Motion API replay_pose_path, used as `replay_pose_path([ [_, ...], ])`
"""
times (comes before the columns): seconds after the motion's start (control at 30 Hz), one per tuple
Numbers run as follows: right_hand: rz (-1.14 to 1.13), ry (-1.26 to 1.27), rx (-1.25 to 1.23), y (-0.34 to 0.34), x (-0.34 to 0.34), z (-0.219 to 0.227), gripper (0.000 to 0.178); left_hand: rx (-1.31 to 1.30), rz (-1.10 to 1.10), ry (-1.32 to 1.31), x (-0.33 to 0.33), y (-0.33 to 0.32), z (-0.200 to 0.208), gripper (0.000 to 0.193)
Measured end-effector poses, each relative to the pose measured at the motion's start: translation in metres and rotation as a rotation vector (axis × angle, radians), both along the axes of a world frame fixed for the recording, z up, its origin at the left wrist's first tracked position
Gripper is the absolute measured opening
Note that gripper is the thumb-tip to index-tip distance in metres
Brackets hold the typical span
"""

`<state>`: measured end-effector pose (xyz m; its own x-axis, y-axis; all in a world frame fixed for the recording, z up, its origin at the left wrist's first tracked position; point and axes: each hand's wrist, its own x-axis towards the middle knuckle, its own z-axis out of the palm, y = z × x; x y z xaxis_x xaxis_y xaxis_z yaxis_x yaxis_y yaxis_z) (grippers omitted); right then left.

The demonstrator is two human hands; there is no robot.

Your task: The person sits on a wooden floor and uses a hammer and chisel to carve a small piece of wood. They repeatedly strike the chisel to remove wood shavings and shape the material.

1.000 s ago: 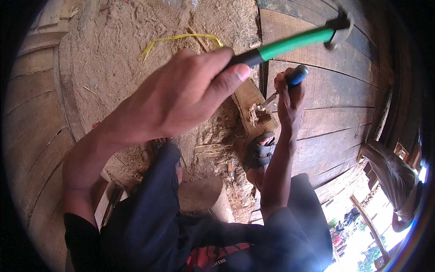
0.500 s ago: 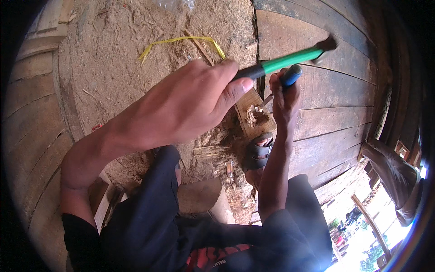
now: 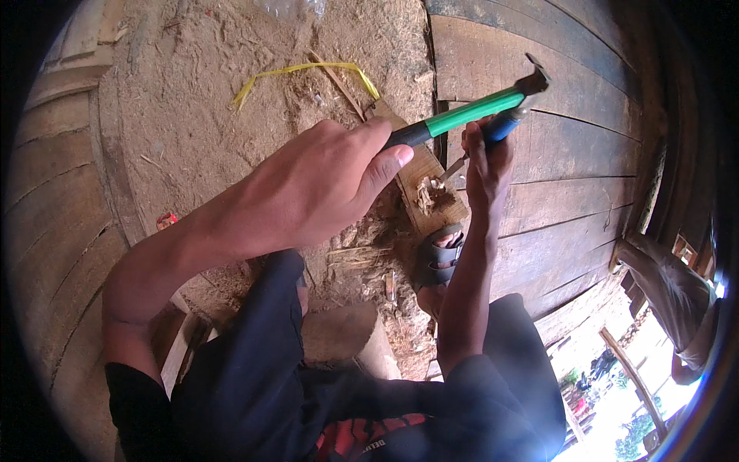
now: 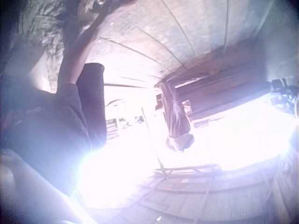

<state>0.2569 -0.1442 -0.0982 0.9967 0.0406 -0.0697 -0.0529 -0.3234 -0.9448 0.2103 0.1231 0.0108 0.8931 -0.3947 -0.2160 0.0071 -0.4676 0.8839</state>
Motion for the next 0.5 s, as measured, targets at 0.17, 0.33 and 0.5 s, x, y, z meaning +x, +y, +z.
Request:
replay_pose_path([
  [0.17, -0.019, 0.006, -0.005, -0.003, 0.002, -0.007, 0.017, -0.081, 0.063, 0.042, 0.006, -0.004, 0.011, 0.043],
  [0.33, -0.002, -0.002, -0.001, -0.001, -0.001, -0.003, 0.017, 0.035, -0.056, -0.024, 0.005, -0.006, -0.002, 0.047],
  [0.5, 0.001, 0.010, -0.015, -0.006, -0.003, -0.013, 0.019, -0.053, 0.088, -0.138, 0.002, -0.005, -0.004, 0.046],
])
